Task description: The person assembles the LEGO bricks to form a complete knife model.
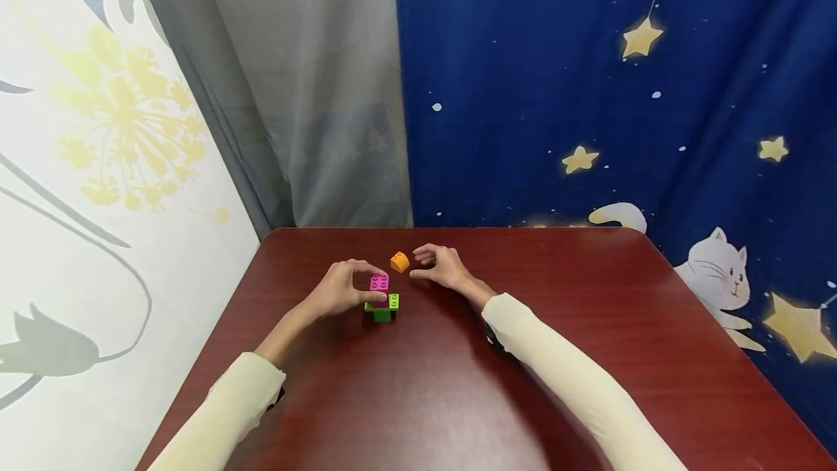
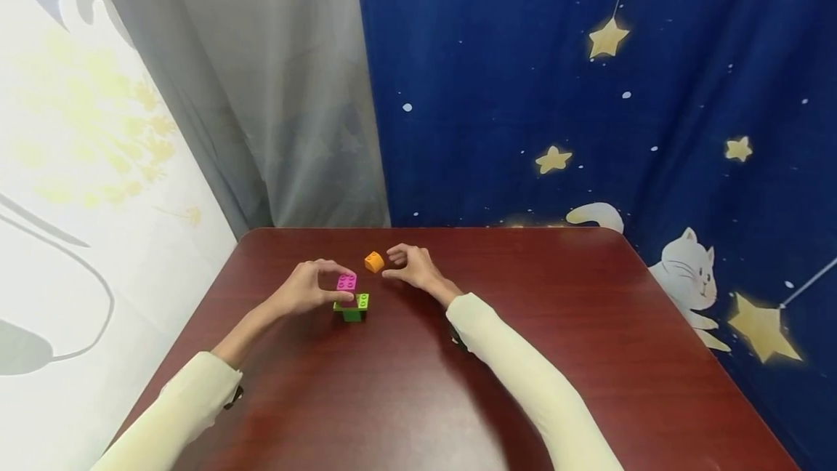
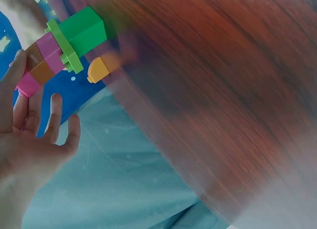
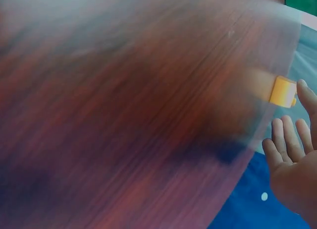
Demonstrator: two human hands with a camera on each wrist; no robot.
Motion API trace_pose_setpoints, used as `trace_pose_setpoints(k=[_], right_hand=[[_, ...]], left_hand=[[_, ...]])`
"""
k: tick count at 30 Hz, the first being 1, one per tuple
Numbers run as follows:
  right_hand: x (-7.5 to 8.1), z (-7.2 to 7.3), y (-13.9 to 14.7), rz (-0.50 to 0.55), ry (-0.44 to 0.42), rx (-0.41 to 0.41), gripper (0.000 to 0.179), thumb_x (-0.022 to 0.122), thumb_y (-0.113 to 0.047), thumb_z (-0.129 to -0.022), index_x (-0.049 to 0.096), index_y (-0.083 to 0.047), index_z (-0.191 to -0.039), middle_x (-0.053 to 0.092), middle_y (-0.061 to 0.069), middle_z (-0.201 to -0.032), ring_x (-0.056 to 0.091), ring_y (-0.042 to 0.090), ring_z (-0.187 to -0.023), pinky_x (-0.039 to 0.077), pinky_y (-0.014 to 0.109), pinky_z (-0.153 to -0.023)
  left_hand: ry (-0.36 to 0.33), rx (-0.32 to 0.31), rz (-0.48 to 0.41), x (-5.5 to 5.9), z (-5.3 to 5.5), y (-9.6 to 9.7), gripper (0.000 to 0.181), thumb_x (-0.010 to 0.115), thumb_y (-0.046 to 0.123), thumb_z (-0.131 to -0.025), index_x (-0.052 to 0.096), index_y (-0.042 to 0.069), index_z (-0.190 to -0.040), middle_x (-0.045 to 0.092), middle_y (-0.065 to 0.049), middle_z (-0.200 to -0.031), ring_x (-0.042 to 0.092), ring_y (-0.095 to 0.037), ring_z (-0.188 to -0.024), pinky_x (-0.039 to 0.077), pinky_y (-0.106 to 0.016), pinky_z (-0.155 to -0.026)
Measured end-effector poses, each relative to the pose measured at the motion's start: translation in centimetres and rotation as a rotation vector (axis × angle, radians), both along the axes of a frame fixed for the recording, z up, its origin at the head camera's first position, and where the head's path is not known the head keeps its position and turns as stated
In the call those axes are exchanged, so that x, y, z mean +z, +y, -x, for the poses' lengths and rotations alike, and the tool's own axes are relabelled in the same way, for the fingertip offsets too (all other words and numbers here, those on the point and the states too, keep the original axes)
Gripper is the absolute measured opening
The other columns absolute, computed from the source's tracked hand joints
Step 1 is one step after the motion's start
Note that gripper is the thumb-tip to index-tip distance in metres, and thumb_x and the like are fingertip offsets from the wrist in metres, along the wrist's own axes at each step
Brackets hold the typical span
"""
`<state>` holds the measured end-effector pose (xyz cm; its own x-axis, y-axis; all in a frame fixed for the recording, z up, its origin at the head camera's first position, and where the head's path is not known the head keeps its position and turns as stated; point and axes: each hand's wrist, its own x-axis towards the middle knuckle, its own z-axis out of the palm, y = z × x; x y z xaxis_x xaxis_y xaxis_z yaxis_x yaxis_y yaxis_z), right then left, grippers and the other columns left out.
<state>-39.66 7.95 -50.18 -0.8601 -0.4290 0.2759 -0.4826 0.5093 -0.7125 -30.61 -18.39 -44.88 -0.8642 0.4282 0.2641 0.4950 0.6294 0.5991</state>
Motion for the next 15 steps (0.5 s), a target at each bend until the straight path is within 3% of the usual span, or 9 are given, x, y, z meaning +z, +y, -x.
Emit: trace_pose_setpoints(k=[15], right_hand=[[-0.5,2.4,-2.9,-0.072,-0.007,0.068,0.046,0.088,-0.013,-0.085,0.072,-0.005,-0.128,0.074,0.015,-0.122,0.073,0.026,-0.107,0.057,0.035,-0.093]], left_hand=[[-0.03,-0.004,-0.009,0.0,0.0,0.0,0.041,0.092,0.032,-0.08,0.079,0.013,-0.114,0.074,0.001,-0.105,0.067,-0.03,-0.099,0.054,-0.052,-0.091]])
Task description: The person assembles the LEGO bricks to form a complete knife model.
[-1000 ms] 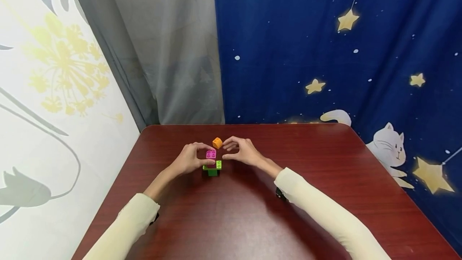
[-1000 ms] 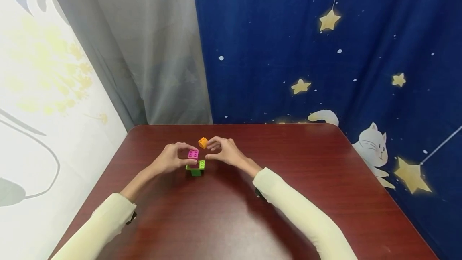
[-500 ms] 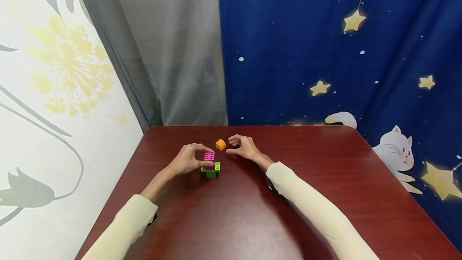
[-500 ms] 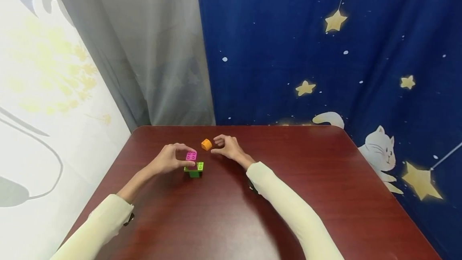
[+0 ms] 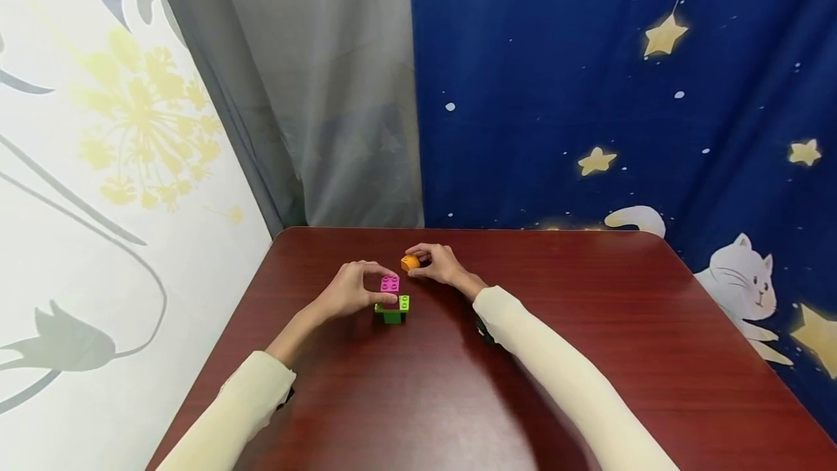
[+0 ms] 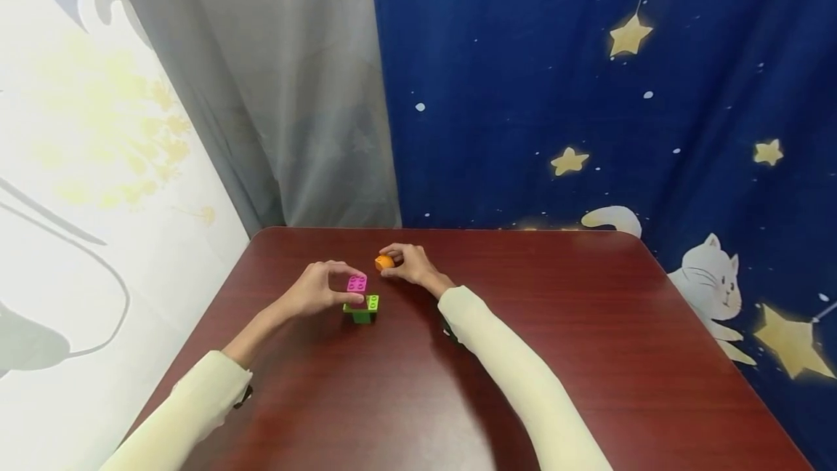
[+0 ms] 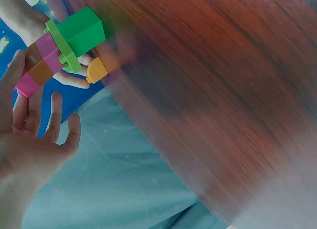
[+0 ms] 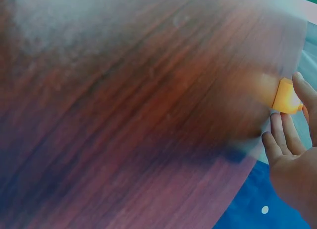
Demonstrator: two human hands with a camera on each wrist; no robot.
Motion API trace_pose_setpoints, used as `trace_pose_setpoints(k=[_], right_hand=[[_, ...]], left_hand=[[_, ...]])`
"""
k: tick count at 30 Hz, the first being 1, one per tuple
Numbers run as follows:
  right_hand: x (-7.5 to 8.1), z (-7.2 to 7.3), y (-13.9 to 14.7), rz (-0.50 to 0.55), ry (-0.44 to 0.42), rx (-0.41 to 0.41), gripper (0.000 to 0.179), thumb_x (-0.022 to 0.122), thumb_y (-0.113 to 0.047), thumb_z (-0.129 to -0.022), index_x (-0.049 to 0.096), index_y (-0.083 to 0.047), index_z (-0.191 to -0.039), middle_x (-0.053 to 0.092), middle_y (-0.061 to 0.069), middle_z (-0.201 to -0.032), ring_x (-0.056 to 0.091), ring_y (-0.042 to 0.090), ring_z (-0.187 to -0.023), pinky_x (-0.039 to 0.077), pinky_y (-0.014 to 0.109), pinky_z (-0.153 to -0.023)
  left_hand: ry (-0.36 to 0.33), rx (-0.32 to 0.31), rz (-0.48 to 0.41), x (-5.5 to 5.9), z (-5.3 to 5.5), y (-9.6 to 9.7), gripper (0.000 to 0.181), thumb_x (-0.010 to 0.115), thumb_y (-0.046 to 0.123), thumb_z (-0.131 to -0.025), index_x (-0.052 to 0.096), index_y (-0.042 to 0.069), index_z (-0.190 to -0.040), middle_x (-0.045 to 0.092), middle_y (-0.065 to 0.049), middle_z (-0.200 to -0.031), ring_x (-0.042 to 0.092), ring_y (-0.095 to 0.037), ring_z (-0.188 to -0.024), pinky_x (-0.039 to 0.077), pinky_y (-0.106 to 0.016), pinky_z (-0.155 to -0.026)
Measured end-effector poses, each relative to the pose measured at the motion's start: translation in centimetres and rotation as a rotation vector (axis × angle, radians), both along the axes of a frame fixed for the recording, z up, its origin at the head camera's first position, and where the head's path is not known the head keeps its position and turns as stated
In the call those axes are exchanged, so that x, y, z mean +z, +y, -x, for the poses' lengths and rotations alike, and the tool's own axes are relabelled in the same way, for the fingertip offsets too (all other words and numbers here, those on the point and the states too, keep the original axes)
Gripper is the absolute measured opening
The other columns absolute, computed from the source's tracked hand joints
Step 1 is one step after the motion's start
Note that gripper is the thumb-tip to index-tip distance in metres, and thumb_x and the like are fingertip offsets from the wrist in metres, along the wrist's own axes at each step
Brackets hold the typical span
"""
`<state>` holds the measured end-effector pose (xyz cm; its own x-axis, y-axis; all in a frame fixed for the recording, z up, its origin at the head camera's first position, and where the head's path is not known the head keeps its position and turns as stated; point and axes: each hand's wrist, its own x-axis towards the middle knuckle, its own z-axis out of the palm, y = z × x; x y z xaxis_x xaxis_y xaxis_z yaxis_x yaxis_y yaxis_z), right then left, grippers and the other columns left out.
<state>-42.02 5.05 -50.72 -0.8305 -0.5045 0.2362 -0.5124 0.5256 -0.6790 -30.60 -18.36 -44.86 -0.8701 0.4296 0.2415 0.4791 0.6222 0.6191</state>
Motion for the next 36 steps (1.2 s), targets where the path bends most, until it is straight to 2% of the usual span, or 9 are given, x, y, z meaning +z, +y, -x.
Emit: trace_pose_setpoints(k=[4,9,19,27,31,36], right_hand=[[0.3,-0.2,0.5,-0.014,0.005,0.0,0.04,0.089,-0.015,-0.084,0.074,-0.007,-0.121,0.075,0.013,-0.119,0.073,0.024,-0.105,0.057,0.033,-0.092],[0.6,-0.7,1.3,-0.02,0.006,0.013,0.036,0.089,-0.016,-0.084,0.073,-0.008,-0.115,0.076,0.011,-0.116,0.072,0.024,-0.104,0.057,0.034,-0.093],[0.7,-2.3,3.4,-0.052,0.026,0.022,0.031,0.088,-0.012,-0.085,0.071,-0.01,-0.112,0.077,0.008,-0.113,0.072,0.021,-0.104,0.057,0.037,-0.092],[0.5,-4.0,5.1,-0.042,0.043,0.055,0.031,0.086,-0.011,-0.087,0.071,-0.007,-0.114,0.077,0.008,-0.112,0.072,0.022,-0.105,0.057,0.037,-0.093],[1.3,-4.6,6.0,-0.023,0.054,0.052,0.032,0.085,-0.011,-0.088,0.071,-0.005,-0.116,0.077,0.008,-0.112,0.072,0.022,-0.104,0.058,0.037,-0.092],[3.2,-5.4,6.8,0.034,0.083,0.055,0.035,0.086,-0.008,-0.086,0.07,-0.003,-0.116,0.076,0.009,-0.108,0.073,0.024,-0.101,0.058,0.042,-0.09]], left_hand=[[-0.01,-0.013,-0.017,0.1,0.1,0.4,0.04,0.092,0.031,-0.08,0.079,0.013,-0.114,0.074,0.001,-0.104,0.067,-0.035,-0.1,0.054,-0.055,-0.091],[0.009,-0.021,-0.021,0.2,0.2,0.7,0.037,0.092,0.028,-0.081,0.08,0.015,-0.113,0.075,0.003,-0.104,0.067,-0.03,-0.099,0.054,-0.054,-0.09],[0.008,-0.003,-0.031,0.2,0.3,1.1,0.038,0.092,0.028,-0.081,0.08,0.016,-0.114,0.075,-0.001,-0.108,0.067,-0.034,-0.107,0.053,-0.055,-0.094],[-0.016,0.005,-0.032,-0.2,0.3,1.6,0.04,0.092,0.03,-0.081,0.079,0.016,-0.116,0.075,-0.001,-0.108,0.067,-0.035,-0.103,0.054,-0.055,-0.091],[-0.027,0.016,-0.041,-0.3,0.4,1.8,0.04,0.092,0.029,-0.081,0.079,0.015,-0.116,0.076,-0.003,-0.109,0.066,-0.036,-0.106,0.053,-0.056,-0.093],[-0.013,0.022,-0.052,-0.3,0.5,2.1,0.039,0.093,0.028,-0.08,0.079,0.015,-0.114,0.077,-0.003,-0.107,0.067,-0.035,-0.106,0.054,-0.055,-0.093]])
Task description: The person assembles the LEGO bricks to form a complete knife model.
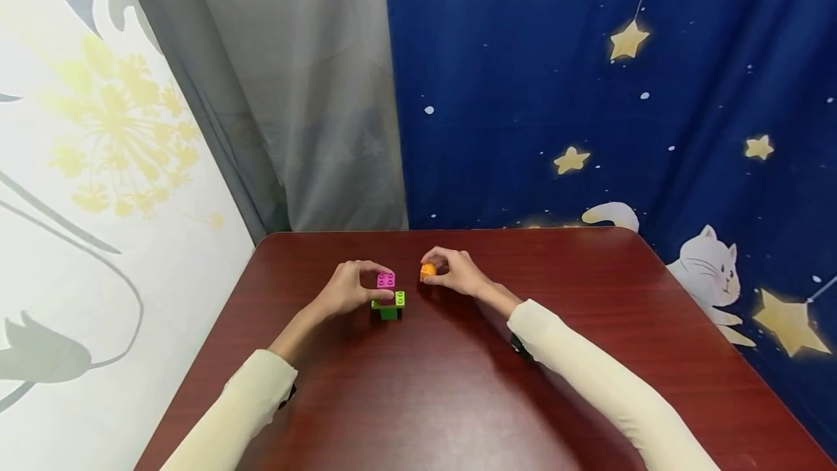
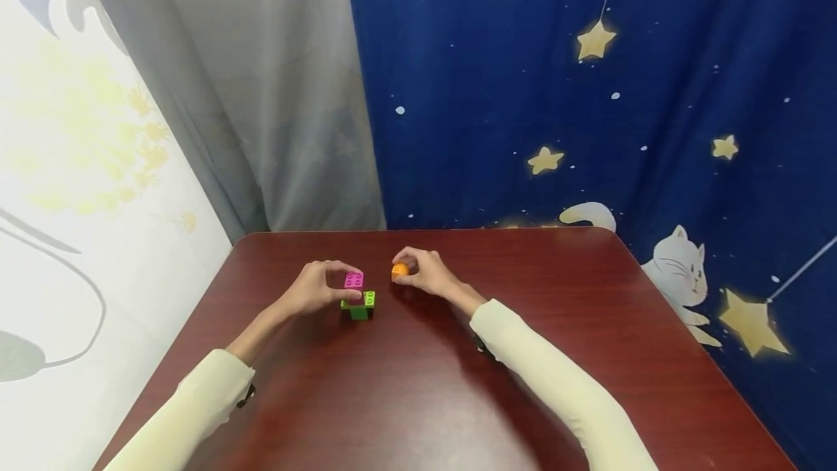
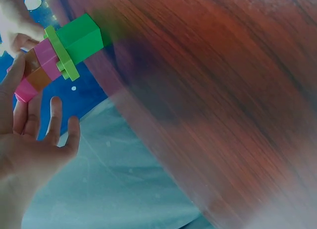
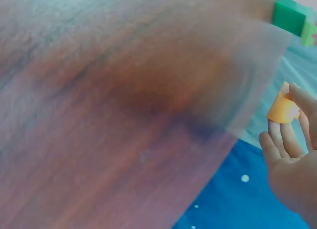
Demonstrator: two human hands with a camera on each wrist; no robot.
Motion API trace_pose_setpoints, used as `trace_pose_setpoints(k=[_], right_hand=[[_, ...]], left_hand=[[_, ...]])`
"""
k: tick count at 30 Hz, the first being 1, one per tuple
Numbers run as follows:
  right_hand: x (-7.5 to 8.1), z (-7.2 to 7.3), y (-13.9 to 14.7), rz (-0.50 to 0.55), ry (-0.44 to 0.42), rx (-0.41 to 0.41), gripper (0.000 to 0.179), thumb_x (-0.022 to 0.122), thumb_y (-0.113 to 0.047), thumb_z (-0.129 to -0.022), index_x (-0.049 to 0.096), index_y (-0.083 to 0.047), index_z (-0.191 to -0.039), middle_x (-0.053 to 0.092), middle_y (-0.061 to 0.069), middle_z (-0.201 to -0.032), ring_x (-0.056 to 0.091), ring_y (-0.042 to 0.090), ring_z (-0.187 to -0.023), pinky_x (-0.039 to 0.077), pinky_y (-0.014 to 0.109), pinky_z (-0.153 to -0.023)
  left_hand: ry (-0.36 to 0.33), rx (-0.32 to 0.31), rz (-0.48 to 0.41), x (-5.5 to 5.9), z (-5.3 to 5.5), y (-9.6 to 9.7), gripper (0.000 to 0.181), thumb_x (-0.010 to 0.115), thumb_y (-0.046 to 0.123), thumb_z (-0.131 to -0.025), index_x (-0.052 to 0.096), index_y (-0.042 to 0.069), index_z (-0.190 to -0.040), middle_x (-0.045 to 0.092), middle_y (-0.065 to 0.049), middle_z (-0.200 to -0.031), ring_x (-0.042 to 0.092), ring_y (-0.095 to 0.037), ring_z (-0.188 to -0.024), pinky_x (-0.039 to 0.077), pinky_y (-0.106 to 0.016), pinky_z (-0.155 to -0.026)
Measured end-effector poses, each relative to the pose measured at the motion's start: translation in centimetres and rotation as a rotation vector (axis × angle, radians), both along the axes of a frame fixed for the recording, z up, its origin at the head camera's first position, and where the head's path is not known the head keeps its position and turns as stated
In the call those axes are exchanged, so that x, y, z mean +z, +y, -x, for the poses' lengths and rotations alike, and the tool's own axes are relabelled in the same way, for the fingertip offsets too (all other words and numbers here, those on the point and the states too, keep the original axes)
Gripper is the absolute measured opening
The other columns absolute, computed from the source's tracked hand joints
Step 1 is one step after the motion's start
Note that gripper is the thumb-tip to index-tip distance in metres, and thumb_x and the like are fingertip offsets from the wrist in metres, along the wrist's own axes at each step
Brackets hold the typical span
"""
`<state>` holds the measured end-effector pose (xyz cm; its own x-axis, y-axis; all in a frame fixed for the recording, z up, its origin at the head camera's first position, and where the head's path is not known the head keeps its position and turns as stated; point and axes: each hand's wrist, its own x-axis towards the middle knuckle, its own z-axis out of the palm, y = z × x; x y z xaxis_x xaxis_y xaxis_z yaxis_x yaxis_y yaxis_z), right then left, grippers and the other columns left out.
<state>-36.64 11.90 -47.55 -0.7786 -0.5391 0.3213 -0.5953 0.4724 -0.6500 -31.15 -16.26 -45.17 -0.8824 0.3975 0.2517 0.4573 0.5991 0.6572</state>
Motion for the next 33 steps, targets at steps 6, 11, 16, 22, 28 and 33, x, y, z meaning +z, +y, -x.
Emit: trace_pose_setpoints(k=[6,11,16,22,28,33], right_hand=[[2.2,-0.9,-0.1,0.041,0.028,0.024,0.04,0.087,-0.01,-0.085,0.068,-0.002,-0.12,0.076,0.008,-0.109,0.073,0.022,-0.103,0.057,0.04,-0.094],[3.6,-1.5,-0.9,0.039,0.026,0.05,0.04,0.086,-0.013,-0.087,0.068,-0.004,-0.122,0.075,0.006,-0.112,0.071,0.019,-0.107,0.056,0.042,-0.097],[4.6,-2.2,-1.8,0.058,0.048,0.083,0.038,0.085,-0.014,-0.088,0.068,-0.005,-0.121,0.075,0.006,-0.113,0.071,0.02,-0.108,0.055,0.048,-0.099],[5.4,-2.7,-2.9,0.062,0.09,0.101,0.038,0.085,-0.014,-0.088,0.069,-0.006,-0.121,0.075,0.004,-0.112,0.071,0.016,-0.108,0.055,0.037,-0.098],[5.7,-3.1,-4.0,0.071,0.089,0.137,0.037,0.085,-0.011,-0.087,0.069,-0.005,-0.12,0.075,0.002,-0.111,0.071,0.013,-0.107,0.055,0.036,-0.099],[5.6,-3.3,-4.7,0.066,0.074,0.157,0.036,0.085,-0.012,-0.088,0.07,-0.006,-0.12,0.075,0.002,-0.111,0.07,0.012,-0.108,0.055,0.037,-0.099]], left_hand=[[-0.004,0.017,0.007,-0.1,0.3,0.0,0.039,0.093,0.032,-0.08,0.079,0.018,-0.114,0.077,0.0,-0.102,0.065,-0.037,-0.098,0.055,-0.046,-0.084],[-0.019,0.027,-0.004,0.0,0.2,-0.1,0.038,0.092,0.031,-0.08,0.079,0.016,-0.113,0.076,-0.001,-0.1,0.064,-0.038,-0.093,0.051,-0.036,-0.075],[-0.036,0.038,-0.008,0.0,0.0,0.0,0.039,0.093,0.03,-0.08,0.079,0.014,-0.113,0.076,-0.003,-0.099,0.063,-0.04,-0.091,0.05,-0.033,-0.071],[-0.055,0.041,-0.011,-0.1,0.0,0.0,0.04,0.092,0.032,-0.08,0.079,0.013,-0.113,0.076,-0.005,-0.101,0.061,-0.037,-0.088,0.048,-0.034,-0.07],[-0.061,0.047,-0.021,-0.2,0.1,0.0,0.041,0.093,0.032,-0.079,0.079,0.012,-0.112,0.076,-0.005,-0.101,0.063,-0.04,-0.091,0.049,-0.035,-0.073],[-0.043,0.052,-0.01,-0.1,0.0,0.0,0.047,0.093,0.034,-0.079,0.077,0.008,-0.115,0.077,-0.005,-0.105,0.065,-0.038,-0.095,0.053,-0.038,-0.08]])
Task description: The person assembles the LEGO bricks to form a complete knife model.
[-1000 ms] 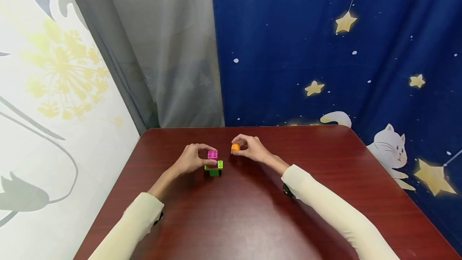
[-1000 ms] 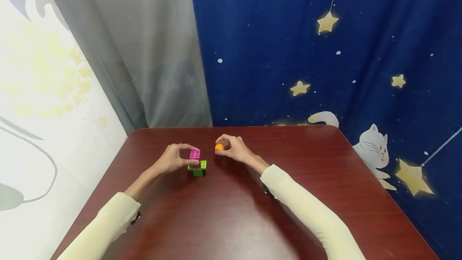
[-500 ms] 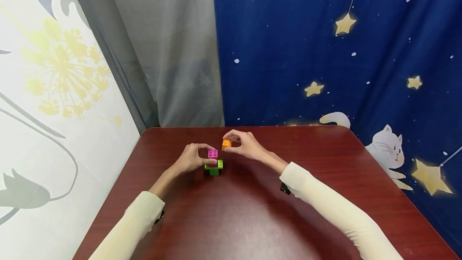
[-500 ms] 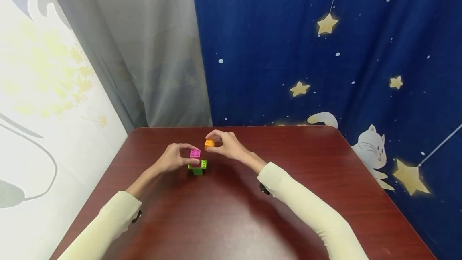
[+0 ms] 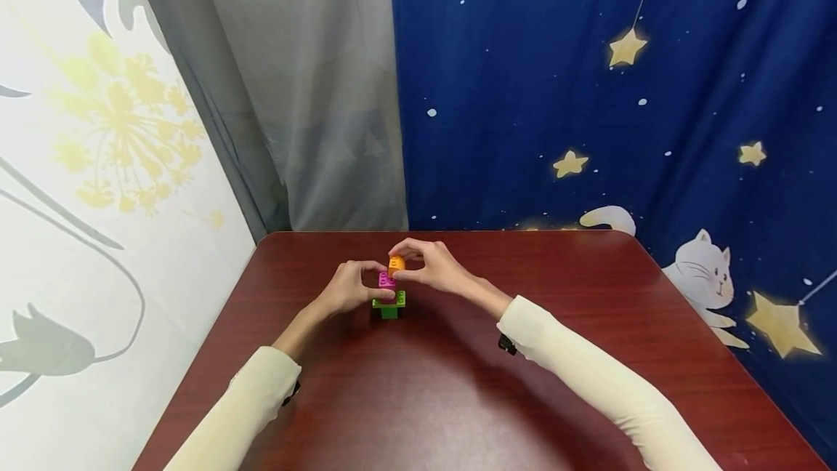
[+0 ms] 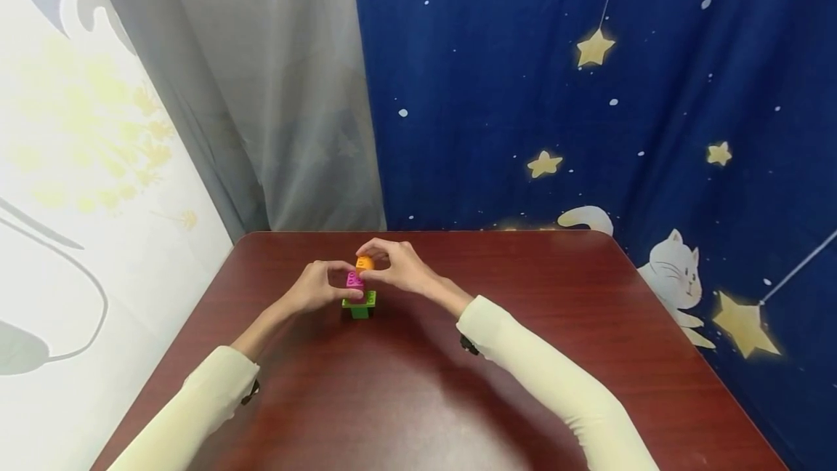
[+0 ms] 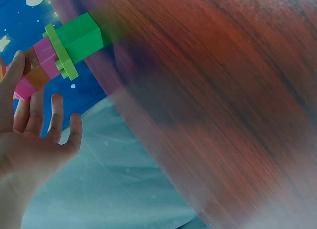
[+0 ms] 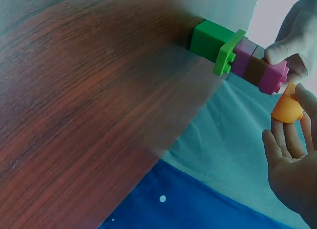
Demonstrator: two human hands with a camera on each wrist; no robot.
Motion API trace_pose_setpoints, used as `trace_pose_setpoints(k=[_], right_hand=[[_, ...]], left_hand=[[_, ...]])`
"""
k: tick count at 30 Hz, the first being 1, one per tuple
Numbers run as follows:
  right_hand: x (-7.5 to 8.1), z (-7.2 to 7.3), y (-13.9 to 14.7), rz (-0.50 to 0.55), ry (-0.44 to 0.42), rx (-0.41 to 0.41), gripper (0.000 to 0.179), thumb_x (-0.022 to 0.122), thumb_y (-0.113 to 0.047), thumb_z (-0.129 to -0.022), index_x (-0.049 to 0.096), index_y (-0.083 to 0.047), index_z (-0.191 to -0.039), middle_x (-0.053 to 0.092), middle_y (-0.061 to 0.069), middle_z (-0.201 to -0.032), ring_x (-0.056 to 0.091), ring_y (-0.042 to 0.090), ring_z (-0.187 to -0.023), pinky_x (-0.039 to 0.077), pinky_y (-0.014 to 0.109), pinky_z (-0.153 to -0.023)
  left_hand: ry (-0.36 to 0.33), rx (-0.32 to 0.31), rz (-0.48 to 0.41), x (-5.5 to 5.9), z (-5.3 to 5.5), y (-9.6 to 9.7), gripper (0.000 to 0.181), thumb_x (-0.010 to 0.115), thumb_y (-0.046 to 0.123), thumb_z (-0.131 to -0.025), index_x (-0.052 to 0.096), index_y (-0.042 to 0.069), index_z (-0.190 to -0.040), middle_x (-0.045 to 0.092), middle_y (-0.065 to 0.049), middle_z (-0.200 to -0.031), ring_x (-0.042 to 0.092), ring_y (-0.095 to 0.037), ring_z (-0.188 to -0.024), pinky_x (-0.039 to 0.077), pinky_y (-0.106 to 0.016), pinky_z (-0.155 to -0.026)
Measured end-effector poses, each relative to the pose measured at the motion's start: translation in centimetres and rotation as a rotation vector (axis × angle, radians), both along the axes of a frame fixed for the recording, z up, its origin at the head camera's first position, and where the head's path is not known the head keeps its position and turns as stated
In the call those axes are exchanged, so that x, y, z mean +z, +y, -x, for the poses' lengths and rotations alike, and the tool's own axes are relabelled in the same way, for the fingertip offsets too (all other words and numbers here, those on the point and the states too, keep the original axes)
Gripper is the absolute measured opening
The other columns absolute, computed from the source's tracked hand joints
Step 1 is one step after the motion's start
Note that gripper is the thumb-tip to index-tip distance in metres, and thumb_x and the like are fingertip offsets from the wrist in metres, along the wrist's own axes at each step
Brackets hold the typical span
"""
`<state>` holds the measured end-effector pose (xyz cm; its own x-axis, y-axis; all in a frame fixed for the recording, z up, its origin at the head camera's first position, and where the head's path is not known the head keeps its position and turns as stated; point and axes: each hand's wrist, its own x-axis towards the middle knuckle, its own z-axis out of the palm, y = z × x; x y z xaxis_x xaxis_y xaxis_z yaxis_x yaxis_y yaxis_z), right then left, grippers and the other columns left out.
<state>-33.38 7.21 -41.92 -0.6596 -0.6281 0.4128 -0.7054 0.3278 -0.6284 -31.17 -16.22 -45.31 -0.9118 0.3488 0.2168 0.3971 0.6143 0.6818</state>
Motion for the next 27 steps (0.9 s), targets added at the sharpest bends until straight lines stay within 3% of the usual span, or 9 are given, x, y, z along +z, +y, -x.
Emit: trace_pose_setpoints(k=[8,18,27], right_hand=[[-0.3,-0.2,-0.6,0.012,-0.018,0.023,0.037,0.084,-0.013,-0.089,0.07,-0.005,-0.122,0.075,0.002,-0.112,0.071,0.013,-0.107,0.055,0.043,-0.098],[-0.6,-0.2,-1.3,-0.013,-0.041,0.023,0.038,0.083,-0.015,-0.09,0.07,-0.007,-0.125,0.075,0.001,-0.116,0.07,0.009,-0.109,0.054,0.03,-0.097],[-0.7,-0.2,-1.5,-0.003,-0.042,0.04,0.038,0.081,-0.014,-0.092,0.07,-0.01,-0.128,0.074,0.004,-0.12,0.07,0.016,-0.112,0.054,0.046,-0.1]], left_hand=[[-0.015,-0.004,-0.029,-0.1,0.0,0.0,0.049,0.095,0.03,-0.077,0.074,0.006,-0.115,0.076,-0.007,-0.107,0.067,-0.038,-0.102,0.055,-0.05,-0.091],[-0.002,-0.032,-0.058,-0.1,0.0,0.0,0.042,0.095,0.027,-0.077,0.073,0.008,-0.108,0.076,-0.002,-0.097,0.069,-0.038,-0.099,0.054,-0.053,-0.091],[0.002,-0.014,-0.028,0.0,0.0,-0.1,0.05,0.095,0.029,-0.077,0.072,0.006,-0.115,0.075,-0.005,-0.106,0.067,-0.036,-0.099,0.053,-0.052,-0.093]])
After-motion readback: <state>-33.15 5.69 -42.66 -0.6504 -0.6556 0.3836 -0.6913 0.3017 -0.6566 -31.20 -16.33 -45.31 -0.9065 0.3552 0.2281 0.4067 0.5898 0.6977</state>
